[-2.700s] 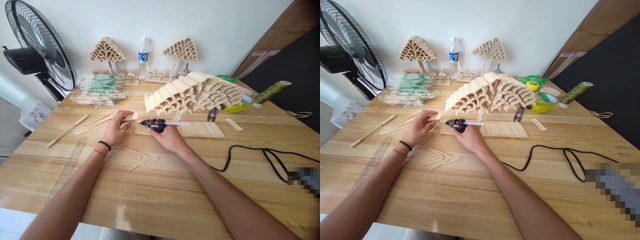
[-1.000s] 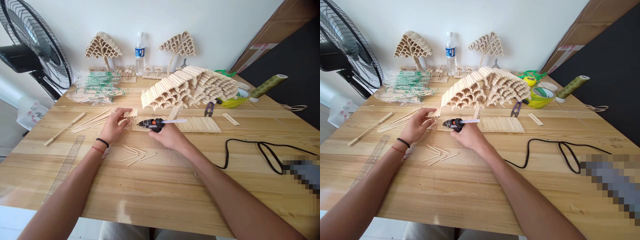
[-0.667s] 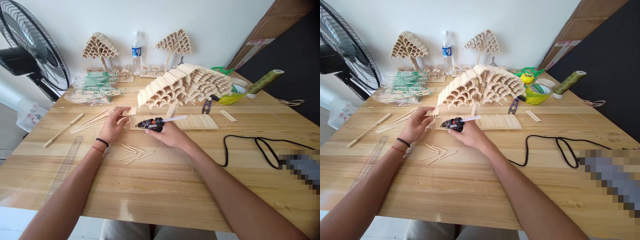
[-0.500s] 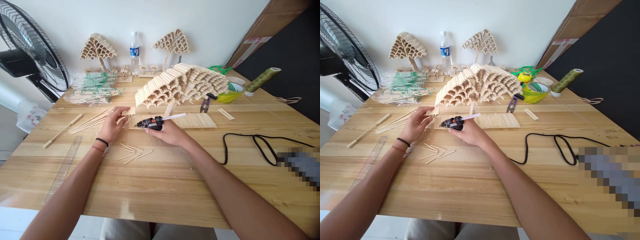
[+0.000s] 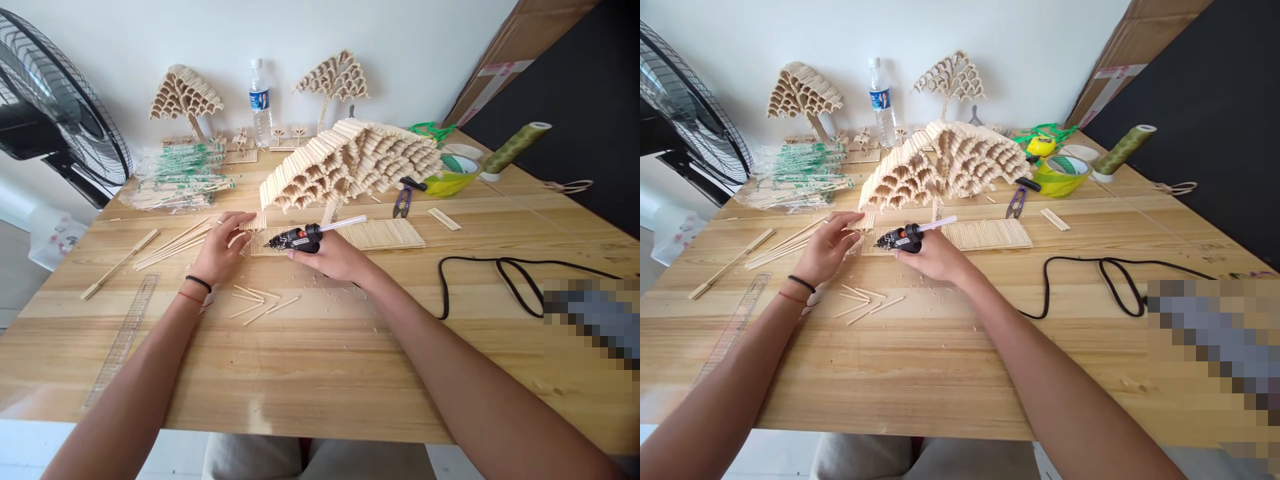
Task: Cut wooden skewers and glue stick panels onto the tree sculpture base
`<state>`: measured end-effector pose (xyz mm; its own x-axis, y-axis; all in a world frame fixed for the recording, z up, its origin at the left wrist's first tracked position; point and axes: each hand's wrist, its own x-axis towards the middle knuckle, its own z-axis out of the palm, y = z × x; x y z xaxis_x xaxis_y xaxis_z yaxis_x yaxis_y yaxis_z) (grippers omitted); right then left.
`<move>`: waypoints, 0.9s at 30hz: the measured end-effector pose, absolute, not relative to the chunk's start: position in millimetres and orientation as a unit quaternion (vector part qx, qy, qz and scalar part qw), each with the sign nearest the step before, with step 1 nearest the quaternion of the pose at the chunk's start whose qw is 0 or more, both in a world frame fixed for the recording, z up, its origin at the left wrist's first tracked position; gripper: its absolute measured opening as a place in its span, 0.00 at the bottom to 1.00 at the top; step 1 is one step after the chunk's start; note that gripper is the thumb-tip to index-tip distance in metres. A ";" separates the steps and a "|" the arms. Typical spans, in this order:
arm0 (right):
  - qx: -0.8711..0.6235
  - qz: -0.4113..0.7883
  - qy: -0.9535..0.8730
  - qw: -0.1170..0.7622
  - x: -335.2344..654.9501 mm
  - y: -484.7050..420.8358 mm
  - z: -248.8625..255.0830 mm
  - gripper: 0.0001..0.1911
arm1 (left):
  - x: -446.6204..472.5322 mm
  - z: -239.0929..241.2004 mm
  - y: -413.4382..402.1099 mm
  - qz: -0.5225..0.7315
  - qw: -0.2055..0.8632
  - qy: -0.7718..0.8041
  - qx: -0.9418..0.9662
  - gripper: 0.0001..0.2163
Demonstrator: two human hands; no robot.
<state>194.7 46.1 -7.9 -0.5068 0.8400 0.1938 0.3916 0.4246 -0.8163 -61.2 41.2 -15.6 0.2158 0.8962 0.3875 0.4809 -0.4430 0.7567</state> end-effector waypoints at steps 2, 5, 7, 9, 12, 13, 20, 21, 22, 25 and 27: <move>-0.394 0.369 -0.785 0.304 195.1 47.3 -8.6 0.09 | -60.9 -14.7 40.8 0.415 0.255 0.465 0.740 0.16; -0.396 0.372 -0.784 0.300 195.2 48.1 -8.7 0.08 | -60.5 -14.0 40.8 0.411 0.259 0.462 0.742 0.16; -0.395 0.375 -0.783 0.301 195.0 48.0 -8.1 0.07 | -60.4 -14.5 41.0 0.411 0.254 0.459 0.745 0.17; -0.392 0.378 -0.784 0.299 194.9 47.7 -7.1 0.07 | -60.4 -15.5 41.5 0.414 0.247 0.457 0.747 0.17; -0.394 0.373 -0.785 0.298 195.6 47.6 -5.9 0.07 | -60.6 -17.1 42.0 0.418 0.243 0.453 0.749 0.17; -0.395 0.371 -0.786 0.298 196.0 47.8 -5.8 0.07 | -60.6 -17.5 42.2 0.418 0.243 0.453 0.750 0.17; -0.403 0.377 -0.787 0.277 198.8 48.9 -5.9 0.09 | -59.6 -17.2 42.8 0.416 0.241 0.444 0.756 0.17; -0.405 0.378 -0.786 0.275 199.0 49.0 -5.8 0.09 | -59.2 -17.2 42.5 0.417 0.245 0.442 0.755 0.17; -0.407 0.377 -0.785 0.274 199.1 49.0 -5.7 0.09 | -58.8 -17.2 42.1 0.419 0.248 0.442 0.753 0.17; -0.408 0.377 -0.785 0.275 199.3 49.3 -5.3 0.10 | -57.8 -18.1 40.6 0.423 0.257 0.445 0.746 0.18; -0.401 0.381 -0.786 0.277 199.3 49.5 -5.2 0.10 | -57.4 -19.1 40.0 0.416 0.259 0.451 0.746 0.20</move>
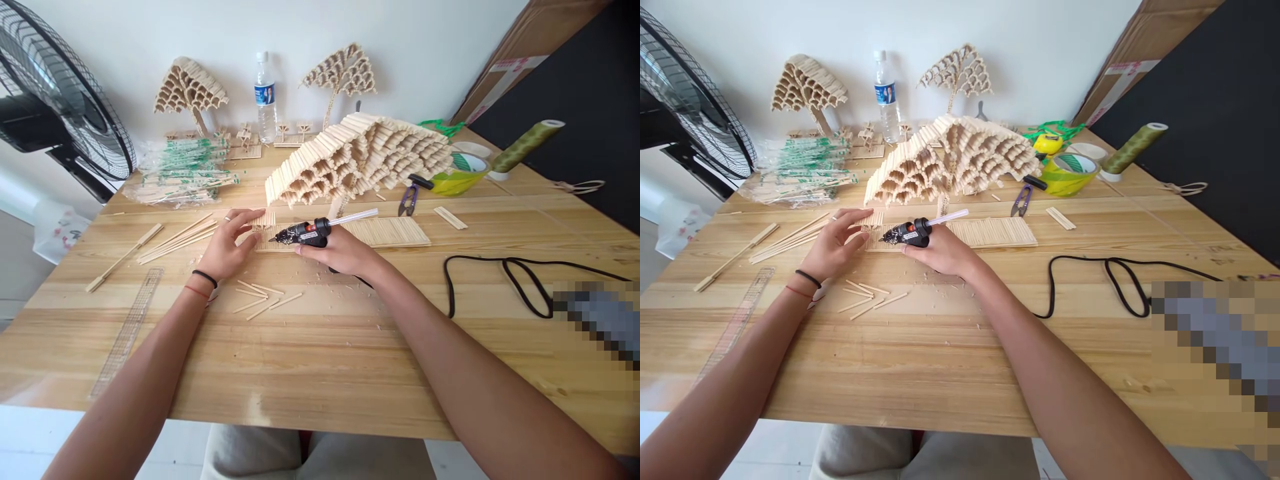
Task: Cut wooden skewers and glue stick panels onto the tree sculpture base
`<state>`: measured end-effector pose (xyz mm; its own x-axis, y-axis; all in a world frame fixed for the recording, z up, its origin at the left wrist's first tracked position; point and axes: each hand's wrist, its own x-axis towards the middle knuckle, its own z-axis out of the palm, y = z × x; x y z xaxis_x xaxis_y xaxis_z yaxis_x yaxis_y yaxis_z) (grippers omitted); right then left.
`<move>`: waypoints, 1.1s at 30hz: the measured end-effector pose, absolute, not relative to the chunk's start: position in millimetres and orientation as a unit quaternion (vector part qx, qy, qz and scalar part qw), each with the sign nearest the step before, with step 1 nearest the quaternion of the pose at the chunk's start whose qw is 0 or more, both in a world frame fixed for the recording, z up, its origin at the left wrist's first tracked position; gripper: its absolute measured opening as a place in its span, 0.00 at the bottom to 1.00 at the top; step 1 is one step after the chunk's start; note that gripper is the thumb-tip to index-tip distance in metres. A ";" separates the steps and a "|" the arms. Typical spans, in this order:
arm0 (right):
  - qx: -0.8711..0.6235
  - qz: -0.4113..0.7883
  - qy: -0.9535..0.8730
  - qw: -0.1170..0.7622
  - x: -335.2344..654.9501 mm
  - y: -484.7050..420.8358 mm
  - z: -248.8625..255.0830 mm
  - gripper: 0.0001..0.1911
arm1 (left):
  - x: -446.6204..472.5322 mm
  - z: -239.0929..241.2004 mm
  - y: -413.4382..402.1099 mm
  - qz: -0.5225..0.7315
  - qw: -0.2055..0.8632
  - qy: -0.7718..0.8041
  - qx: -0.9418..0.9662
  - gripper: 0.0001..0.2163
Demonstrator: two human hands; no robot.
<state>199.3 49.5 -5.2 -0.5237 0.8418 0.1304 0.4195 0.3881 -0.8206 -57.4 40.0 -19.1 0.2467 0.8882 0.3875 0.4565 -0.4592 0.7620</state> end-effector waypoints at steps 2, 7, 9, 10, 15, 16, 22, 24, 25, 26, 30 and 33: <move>-0.393 0.386 -0.786 0.280 199.3 49.7 -5.1 0.10 | -56.8 -20.1 40.1 0.404 0.253 0.461 0.749 0.21; -0.391 0.386 -0.787 0.280 199.9 49.7 -4.3 0.10 | -53.9 -20.7 41.9 0.385 0.215 0.493 0.750 0.21; -0.392 0.383 -0.788 0.280 200.3 49.8 -4.3 0.11 | -53.1 -20.5 42.6 0.383 0.200 0.497 0.752 0.20; -0.392 0.382 -0.789 0.279 200.5 50.0 -4.4 0.11 | -52.9 -20.5 43.0 0.384 0.194 0.497 0.754 0.20; -0.391 0.391 -0.782 0.287 200.4 51.1 -6.1 0.10 | -53.9 -20.9 43.8 0.379 0.180 0.498 0.759 0.19; -0.392 0.392 -0.780 0.289 200.2 51.2 -6.5 0.10 | -54.2 -21.0 43.9 0.377 0.179 0.498 0.760 0.19; -0.398 0.394 -0.777 0.287 200.2 51.9 -7.8 0.11 | -55.9 -21.7 45.0 0.364 0.169 0.495 0.771 0.19; -0.396 0.393 -0.779 0.286 200.6 52.2 -8.1 0.11 | -56.5 -22.1 45.3 0.362 0.166 0.496 0.772 0.19; -0.395 0.393 -0.779 0.286 200.8 52.3 -8.2 0.10 | -56.7 -22.3 45.4 0.360 0.165 0.495 0.773 0.19; -0.394 0.393 -0.780 0.286 200.9 52.4 -8.3 0.10 | -56.9 -22.4 45.4 0.359 0.165 0.494 0.775 0.19; -0.396 0.394 -0.777 0.289 200.6 51.9 -7.4 0.11 | -56.8 -21.9 44.9 0.363 0.181 0.495 0.768 0.19; -0.398 0.394 -0.778 0.286 200.3 50.7 -5.4 0.11 | -56.2 -20.4 44.4 0.366 0.189 0.500 0.762 0.20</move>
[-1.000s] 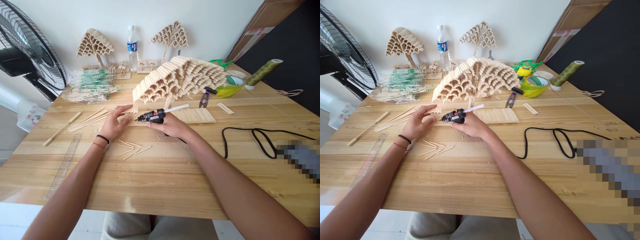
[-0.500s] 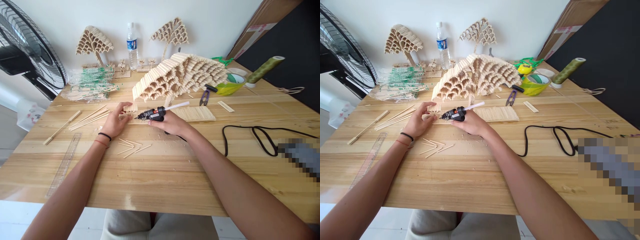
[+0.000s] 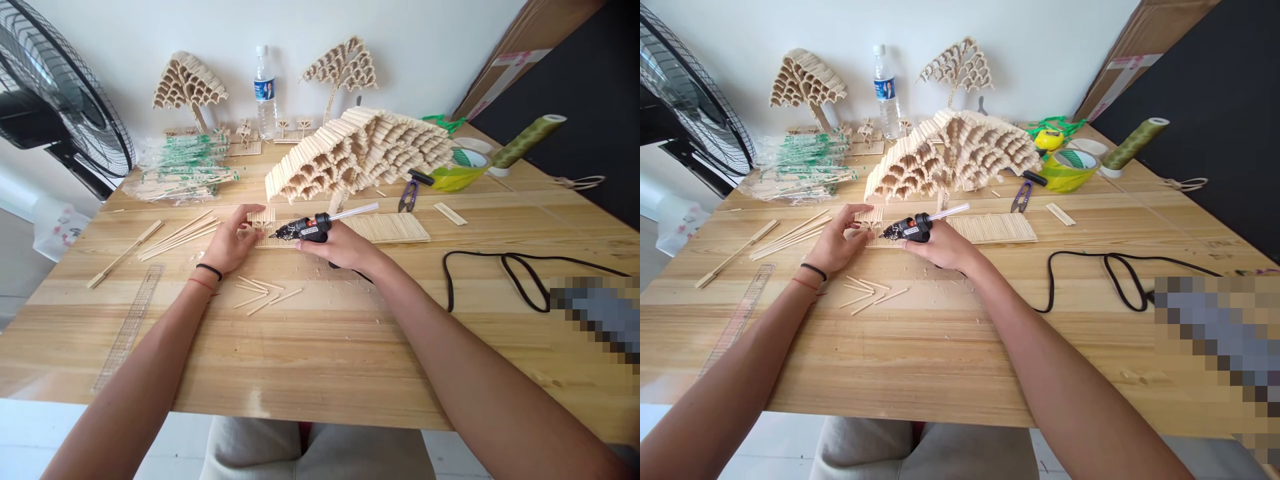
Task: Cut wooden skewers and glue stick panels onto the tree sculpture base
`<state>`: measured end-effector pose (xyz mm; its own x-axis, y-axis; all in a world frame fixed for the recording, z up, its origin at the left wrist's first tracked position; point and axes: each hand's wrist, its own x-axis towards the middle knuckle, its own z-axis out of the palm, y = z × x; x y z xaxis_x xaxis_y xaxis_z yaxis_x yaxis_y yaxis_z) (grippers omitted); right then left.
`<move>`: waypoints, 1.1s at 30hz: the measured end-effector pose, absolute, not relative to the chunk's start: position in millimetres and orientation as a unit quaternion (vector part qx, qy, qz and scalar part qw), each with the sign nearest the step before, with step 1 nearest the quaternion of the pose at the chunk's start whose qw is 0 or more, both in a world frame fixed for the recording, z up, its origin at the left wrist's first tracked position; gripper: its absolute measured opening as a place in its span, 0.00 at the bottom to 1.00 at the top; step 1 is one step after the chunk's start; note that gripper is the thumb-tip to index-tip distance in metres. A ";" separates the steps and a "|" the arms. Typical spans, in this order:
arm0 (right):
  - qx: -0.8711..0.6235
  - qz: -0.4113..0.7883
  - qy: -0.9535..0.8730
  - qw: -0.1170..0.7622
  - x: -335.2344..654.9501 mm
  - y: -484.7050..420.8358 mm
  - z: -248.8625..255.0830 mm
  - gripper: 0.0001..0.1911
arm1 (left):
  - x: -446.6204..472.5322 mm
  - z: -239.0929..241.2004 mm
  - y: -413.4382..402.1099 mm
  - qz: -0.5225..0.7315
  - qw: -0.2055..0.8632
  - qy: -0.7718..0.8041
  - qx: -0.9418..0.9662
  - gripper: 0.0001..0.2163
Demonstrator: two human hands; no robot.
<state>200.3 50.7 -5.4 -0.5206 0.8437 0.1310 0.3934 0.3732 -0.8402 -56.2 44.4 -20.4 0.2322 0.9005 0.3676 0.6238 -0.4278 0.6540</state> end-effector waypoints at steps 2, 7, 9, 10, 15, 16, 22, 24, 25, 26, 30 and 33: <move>-0.398 0.394 -0.779 0.281 200.2 50.0 -4.2 0.11 | -55.8 -19.5 44.0 0.364 0.189 0.503 0.761 0.20; -0.412 0.384 -0.777 0.280 199.5 48.0 -3.6 0.10 | -56.1 -21.1 44.0 0.366 0.184 0.503 0.761 0.21; -0.420 0.368 -0.780 0.280 198.9 46.4 -3.4 0.09 | -56.8 -23.6 44.4 0.378 0.192 0.513 0.747 0.25; -0.423 0.358 -0.783 0.282 198.6 45.4 -3.2 0.09 | -57.1 -24.9 44.5 0.382 0.196 0.520 0.738 0.28; -0.432 0.304 -0.797 0.294 196.8 39.8 -2.8 0.10 | -57.8 -28.1 43.9 0.380 0.210 0.527 0.731 0.30; -0.437 0.296 -0.799 0.289 196.4 38.9 -3.0 0.10 | -57.8 -28.1 43.6 0.380 0.211 0.523 0.734 0.30; -0.452 0.264 -0.811 0.261 196.2 34.7 -0.7 0.11 | -57.8 -28.5 43.6 0.382 0.212 0.524 0.731 0.29; -0.459 0.259 -0.809 0.262 197.1 32.4 1.3 0.12 | -58.1 -29.0 43.9 0.384 0.212 0.527 0.729 0.29; -0.465 0.253 -0.806 0.265 197.6 30.9 2.0 0.13 | -58.2 -29.1 44.1 0.383 0.211 0.528 0.728 0.29; -0.474 0.244 -0.802 0.270 197.9 29.2 2.4 0.13 | -58.4 -29.2 44.1 0.382 0.211 0.529 0.728 0.28; -0.532 0.211 -0.769 0.284 198.4 21.5 -0.2 0.13 | -58.7 -29.0 43.8 0.384 0.210 0.524 0.731 0.27; -0.556 0.223 -0.741 0.304 198.4 17.6 -2.8 0.13 | -58.1 -29.1 43.5 0.384 0.213 0.520 0.732 0.26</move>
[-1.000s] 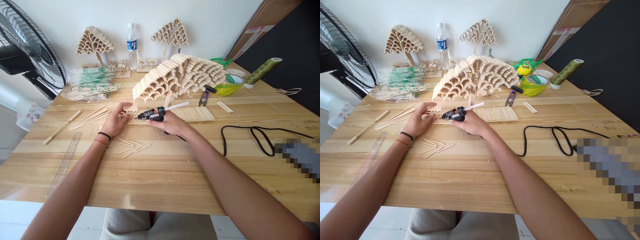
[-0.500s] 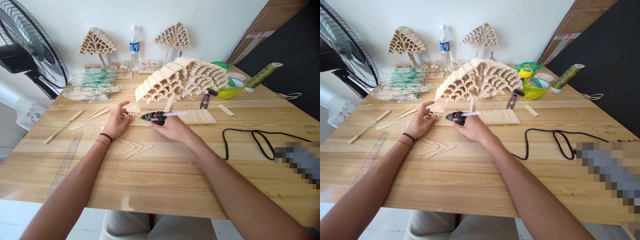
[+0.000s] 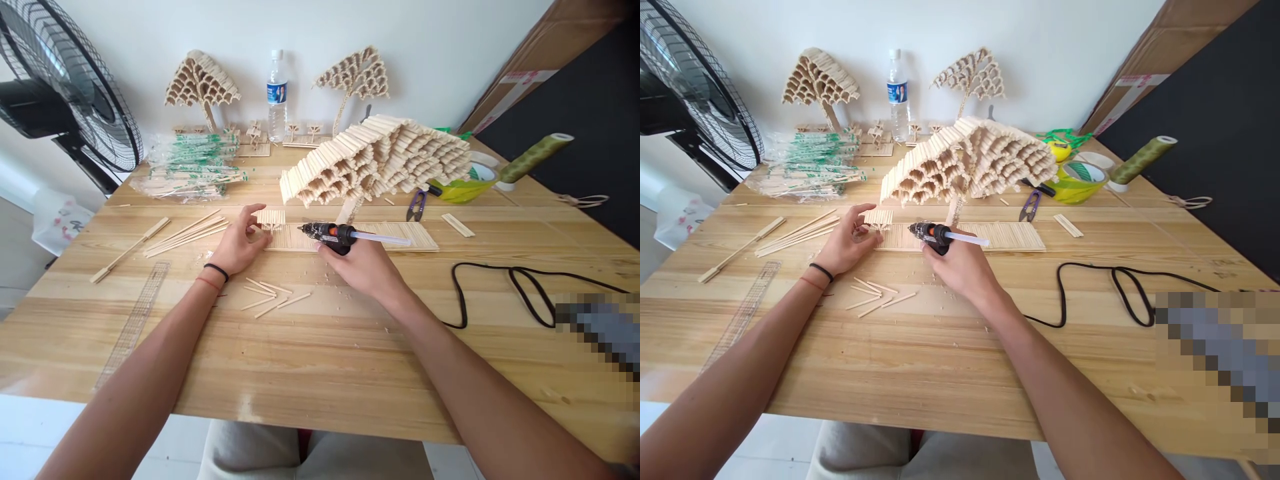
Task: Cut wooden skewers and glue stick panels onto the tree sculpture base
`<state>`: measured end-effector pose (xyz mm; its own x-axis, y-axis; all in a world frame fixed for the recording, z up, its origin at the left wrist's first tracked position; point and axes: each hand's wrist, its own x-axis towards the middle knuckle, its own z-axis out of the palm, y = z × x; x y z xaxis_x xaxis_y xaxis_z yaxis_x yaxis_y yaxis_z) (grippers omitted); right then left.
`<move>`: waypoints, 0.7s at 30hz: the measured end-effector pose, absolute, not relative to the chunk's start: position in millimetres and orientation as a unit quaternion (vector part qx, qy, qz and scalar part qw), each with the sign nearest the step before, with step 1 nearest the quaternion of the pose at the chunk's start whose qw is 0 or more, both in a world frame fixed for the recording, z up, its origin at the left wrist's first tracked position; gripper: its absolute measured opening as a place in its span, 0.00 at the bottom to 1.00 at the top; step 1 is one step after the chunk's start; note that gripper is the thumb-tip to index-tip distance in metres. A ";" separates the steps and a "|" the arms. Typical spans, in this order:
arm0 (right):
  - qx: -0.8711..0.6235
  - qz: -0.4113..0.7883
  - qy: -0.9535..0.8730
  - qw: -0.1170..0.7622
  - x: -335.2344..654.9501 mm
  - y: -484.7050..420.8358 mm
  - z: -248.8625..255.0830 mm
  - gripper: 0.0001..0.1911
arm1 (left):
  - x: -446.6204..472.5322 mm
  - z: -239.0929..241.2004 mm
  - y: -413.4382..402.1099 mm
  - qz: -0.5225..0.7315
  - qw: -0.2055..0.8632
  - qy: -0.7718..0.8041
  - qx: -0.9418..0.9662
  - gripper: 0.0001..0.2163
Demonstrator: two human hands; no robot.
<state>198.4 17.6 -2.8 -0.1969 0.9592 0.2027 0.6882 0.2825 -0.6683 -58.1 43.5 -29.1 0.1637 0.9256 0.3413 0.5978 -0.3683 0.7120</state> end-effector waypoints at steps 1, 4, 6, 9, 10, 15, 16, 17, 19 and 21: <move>-0.557 0.226 -0.736 0.311 198.4 16.8 -3.1 0.12 | -57.7 -29.0 43.3 0.384 0.214 0.520 0.732 0.26; -0.566 0.219 -0.729 0.316 199.2 15.6 -2.3 0.10 | -56.6 -28.4 42.7 0.381 0.211 0.524 0.732 0.26; -0.578 0.213 -0.720 0.320 200.0 15.6 -2.1 0.10 | -56.3 -27.7 42.3 0.377 0.208 0.528 0.732 0.26; -0.588 0.211 -0.707 0.331 201.2 16.8 -5.0 0.09 | -57.1 -27.4 42.2 0.374 0.210 0.531 0.730 0.26; -0.590 0.209 -0.705 0.333 201.5 17.5 -6.9 0.09 | -57.5 -27.7 42.4 0.375 0.211 0.532 0.729 0.26; -0.588 0.203 -0.705 0.340 202.1 21.0 -14.9 0.09 | -59.0 -29.7 43.8 0.379 0.210 0.532 0.728 0.26; -0.589 0.204 -0.704 0.340 202.0 21.3 -15.3 0.09 | -59.0 -30.0 44.0 0.380 0.210 0.531 0.728 0.26; -0.590 0.207 -0.703 0.340 202.0 21.6 -15.3 0.09 | -58.8 -30.2 44.2 0.381 0.209 0.531 0.728 0.26; -0.591 0.213 -0.699 0.341 202.0 21.9 -14.3 0.09 | -58.4 -30.5 44.4 0.383 0.210 0.531 0.726 0.26; -0.591 0.217 -0.697 0.343 202.2 22.1 -12.8 0.08 | -58.0 -30.6 44.4 0.383 0.212 0.531 0.726 0.26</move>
